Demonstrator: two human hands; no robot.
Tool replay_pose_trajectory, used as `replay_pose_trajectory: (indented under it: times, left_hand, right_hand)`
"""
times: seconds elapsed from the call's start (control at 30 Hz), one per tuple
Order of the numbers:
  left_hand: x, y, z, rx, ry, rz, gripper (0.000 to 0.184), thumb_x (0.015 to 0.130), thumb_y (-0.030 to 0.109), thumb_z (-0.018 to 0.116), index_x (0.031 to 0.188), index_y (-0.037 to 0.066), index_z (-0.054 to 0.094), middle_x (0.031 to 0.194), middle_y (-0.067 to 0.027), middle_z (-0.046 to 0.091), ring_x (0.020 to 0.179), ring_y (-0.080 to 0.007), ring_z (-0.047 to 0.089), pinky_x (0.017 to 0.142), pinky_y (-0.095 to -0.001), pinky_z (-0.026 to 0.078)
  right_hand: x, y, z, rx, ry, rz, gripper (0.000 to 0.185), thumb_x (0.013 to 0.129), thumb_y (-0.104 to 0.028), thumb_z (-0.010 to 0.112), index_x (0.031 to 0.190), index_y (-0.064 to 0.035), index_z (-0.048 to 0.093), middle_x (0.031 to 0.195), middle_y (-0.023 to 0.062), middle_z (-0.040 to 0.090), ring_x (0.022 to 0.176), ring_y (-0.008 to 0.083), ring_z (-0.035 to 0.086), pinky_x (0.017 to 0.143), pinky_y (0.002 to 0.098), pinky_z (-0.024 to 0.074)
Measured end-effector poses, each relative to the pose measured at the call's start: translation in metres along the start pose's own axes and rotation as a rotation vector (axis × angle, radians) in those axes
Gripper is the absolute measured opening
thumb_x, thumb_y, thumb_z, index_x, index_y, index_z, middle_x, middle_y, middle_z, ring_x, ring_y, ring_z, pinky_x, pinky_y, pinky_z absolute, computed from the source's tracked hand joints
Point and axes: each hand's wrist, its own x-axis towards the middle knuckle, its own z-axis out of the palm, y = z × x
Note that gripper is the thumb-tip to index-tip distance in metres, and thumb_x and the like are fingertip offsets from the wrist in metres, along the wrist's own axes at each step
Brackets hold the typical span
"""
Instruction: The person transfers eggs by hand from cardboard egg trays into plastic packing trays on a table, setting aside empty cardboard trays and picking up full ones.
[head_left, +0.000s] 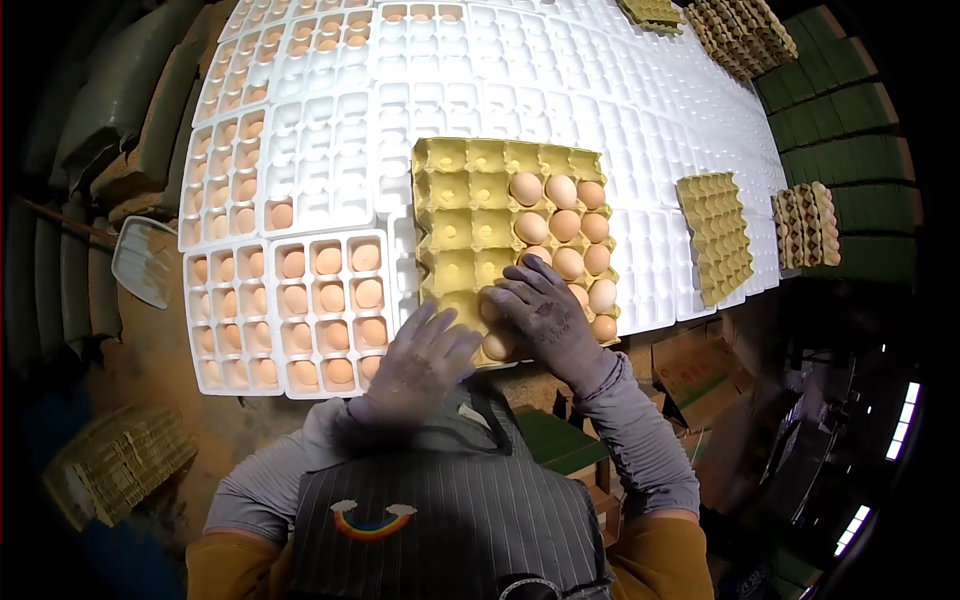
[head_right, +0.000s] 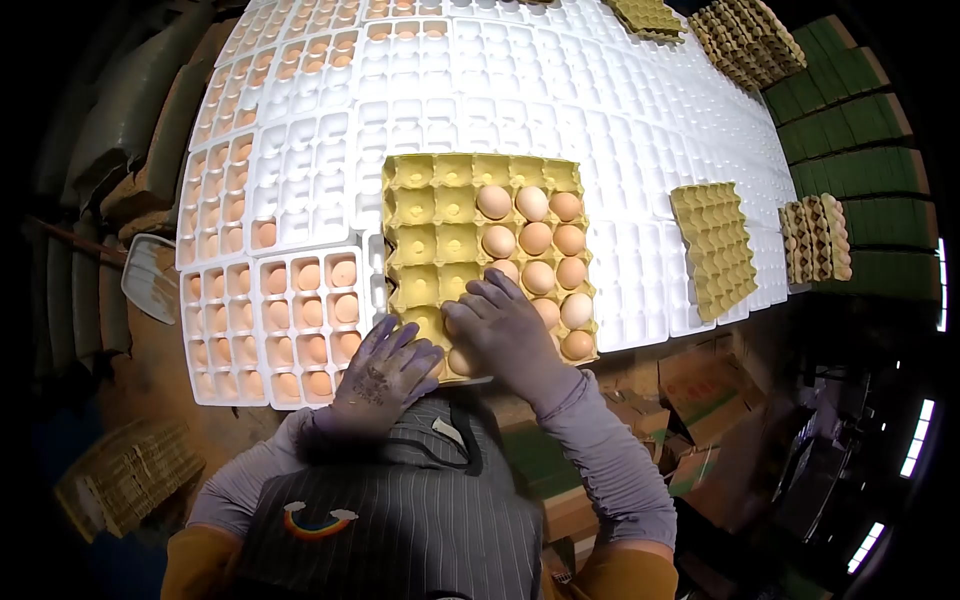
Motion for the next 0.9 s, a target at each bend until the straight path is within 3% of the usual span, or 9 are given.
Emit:
replay_pose_trajectory:
  times: [0.1,0.17,0.3,0.4,0.5,0.63,0.73,0.83,0.9]
  left_hand:
    - [0.003,-0.009,-0.014,-0.257,-0.112,-0.127,0.037,0.089,0.023,0.076,0.119,0.004,0.066,0.119,-0.0113,0.066,0.124,-0.0300,0.058,0.116,-0.0495,0.038]
    - [0.011,0.003,-0.043,-1.087,0.062,-0.815,0.032,0.097,0.023,0.066,0.118,-0.001,0.064,0.116,-0.0134,0.065,0.115,-0.0256,0.063,0.101,-0.0389,0.052]
    - [0.060,-0.033,-0.055,-1.671,0.349,-0.948,0.037,0.106,0.036,0.054,0.113,0.000,0.060,0.101,-0.0080,0.062,0.095,-0.0164,0.063,0.077,-0.0300,0.055]
    - [0.132,-0.048,-0.038,-0.464,0.152,-0.329,0.028,0.099,0.023,0.064,0.114,0.000,0.066,0.104,-0.0076,0.063,0.090,-0.0144,0.063,0.078,-0.0269,0.053]
    - [0.191,-0.039,-0.010,0.023,0.074,-0.382,0.040,0.093,0.028,0.072,0.124,0.003,0.064,0.125,-0.0145,0.062,0.111,-0.0277,0.066,0.094,-0.0379,0.053]
    - [0.202,-0.050,0.019,0.124,-0.068,-0.335,0.047,0.091,0.031,0.074,0.128,0.004,0.061,0.128,-0.0163,0.063,0.113,-0.0341,0.065,0.095,-0.0413,0.053]
    - [0.191,-0.048,-0.008,-0.718,0.064,-0.611,0.034,0.095,0.017,0.064,0.123,-0.001,0.061,0.112,-0.0137,0.066,0.102,-0.0252,0.067,0.090,-0.0362,0.053]
    - [0.181,-0.038,-0.036,-1.129,-0.083,-0.846,0.035,0.095,0.017,0.065,0.127,0.003,0.062,0.116,-0.0078,0.063,0.107,-0.0194,0.064,0.094,-0.0297,0.052]
    - [0.176,-0.022,-0.020,-0.454,-0.125,-0.506,0.037,0.094,0.019,0.067,0.129,0.013,0.061,0.136,-0.0148,0.051,0.113,-0.0252,0.061,0.095,-0.0372,0.054]
  right_hand:
    - [-0.003,0.010,-0.028,0.597,0.013,0.348,0.038,0.083,-0.016,0.074,0.119,-0.0065,0.065,0.109,0.0100,0.065,0.112,0.0288,0.061,0.102,0.0432,0.0476]
    - [-0.009,0.026,-0.040,1.090,0.118,0.535,0.031,0.087,-0.023,0.073,0.112,-0.0063,0.067,0.106,0.0096,0.064,0.097,0.0250,0.065,0.088,0.0319,0.0528]
    - [0.001,-0.004,-0.040,0.249,-0.432,0.183,0.022,0.089,-0.029,0.070,0.093,-0.0082,0.063,0.097,0.0093,0.061,0.090,0.0247,0.067,0.070,0.0420,0.0534]
    - [-0.020,-0.013,0.015,-0.094,-0.293,-0.034,0.025,0.082,-0.031,0.075,0.086,-0.0116,0.060,0.086,0.0068,0.059,0.075,0.0232,0.066,0.061,0.0396,0.0525]
    - [-0.016,-0.005,-0.009,0.026,-0.367,0.002,0.026,0.079,-0.030,0.077,0.086,-0.0103,0.061,0.086,0.0080,0.059,0.074,0.0247,0.065,0.061,0.0418,0.0521]
    - [-0.008,0.049,-0.054,0.774,-0.540,0.290,0.032,0.087,-0.024,0.072,0.109,-0.0016,0.062,0.103,0.0098,0.063,0.094,0.0230,0.067,0.074,0.0397,0.0554]
    - [0.002,0.096,-0.084,1.924,-0.347,0.731,0.048,0.087,-0.008,0.069,0.132,-0.0061,0.053,0.121,0.0163,0.061,0.099,0.0231,0.068,0.080,0.0323,0.0594]
    - [0.026,0.141,-0.080,1.331,-0.166,0.494,0.029,0.085,-0.010,0.071,0.113,-0.0067,0.063,0.134,0.0141,0.054,0.105,0.0279,0.067,0.082,0.0371,0.0570]
    - [0.053,0.149,-0.078,0.545,-0.127,0.491,0.026,0.088,-0.027,0.074,0.098,-0.0041,0.069,0.128,0.0118,0.057,0.112,0.0321,0.062,0.087,0.0427,0.0547]
